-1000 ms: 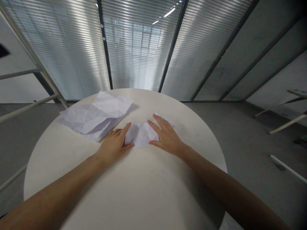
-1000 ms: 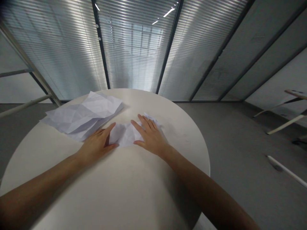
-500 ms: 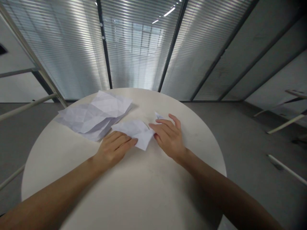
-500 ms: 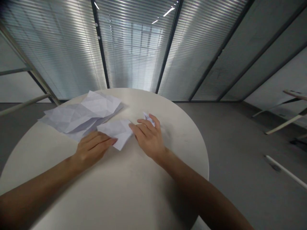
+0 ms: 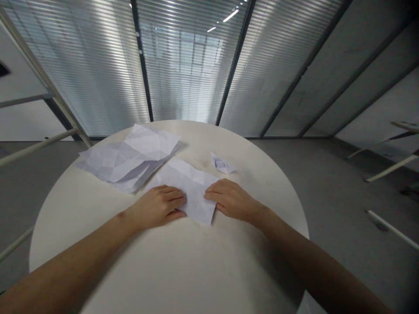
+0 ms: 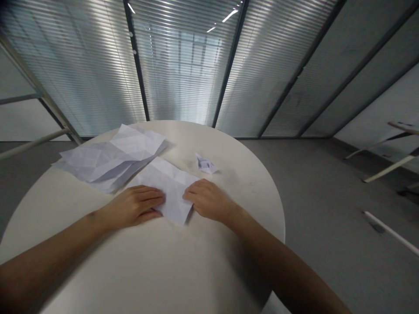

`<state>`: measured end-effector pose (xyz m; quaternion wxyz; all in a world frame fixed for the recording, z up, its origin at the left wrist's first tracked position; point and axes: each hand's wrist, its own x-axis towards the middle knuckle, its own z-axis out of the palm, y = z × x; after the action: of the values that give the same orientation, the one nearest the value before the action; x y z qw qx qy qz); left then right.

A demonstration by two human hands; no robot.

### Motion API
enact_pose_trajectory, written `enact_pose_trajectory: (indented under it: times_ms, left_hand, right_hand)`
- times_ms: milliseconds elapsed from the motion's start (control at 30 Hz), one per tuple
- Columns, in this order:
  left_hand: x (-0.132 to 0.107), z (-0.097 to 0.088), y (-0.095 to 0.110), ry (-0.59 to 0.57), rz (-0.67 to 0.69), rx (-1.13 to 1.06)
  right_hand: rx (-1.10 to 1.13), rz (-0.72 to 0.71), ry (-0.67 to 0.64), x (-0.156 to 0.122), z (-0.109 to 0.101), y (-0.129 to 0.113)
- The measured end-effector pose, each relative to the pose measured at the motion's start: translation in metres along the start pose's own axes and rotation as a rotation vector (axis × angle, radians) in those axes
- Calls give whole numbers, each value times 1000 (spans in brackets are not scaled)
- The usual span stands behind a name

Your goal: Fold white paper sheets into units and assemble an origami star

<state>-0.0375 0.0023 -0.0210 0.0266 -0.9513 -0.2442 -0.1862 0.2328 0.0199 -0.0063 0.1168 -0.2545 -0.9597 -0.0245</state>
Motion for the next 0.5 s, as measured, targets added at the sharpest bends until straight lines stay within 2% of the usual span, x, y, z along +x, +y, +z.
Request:
enact_pose_trajectory:
  times_ms: [133,267,367,500]
  left_hand:
    - [-1,1,-3,-45,-28,1]
    - [-2,3,-5,-34,-28,-16]
    - [-2,3,-5,-25,-62,-38]
    - [1,1,-5,-29,-188,-52]
  right_hand:
    - [61,30,-32,0,-3,-3]
    - [114,67,-35,2,1,-2]
    - [97,205,-5,8,5,-3]
    - [-24,462,-7,19,8,-9]
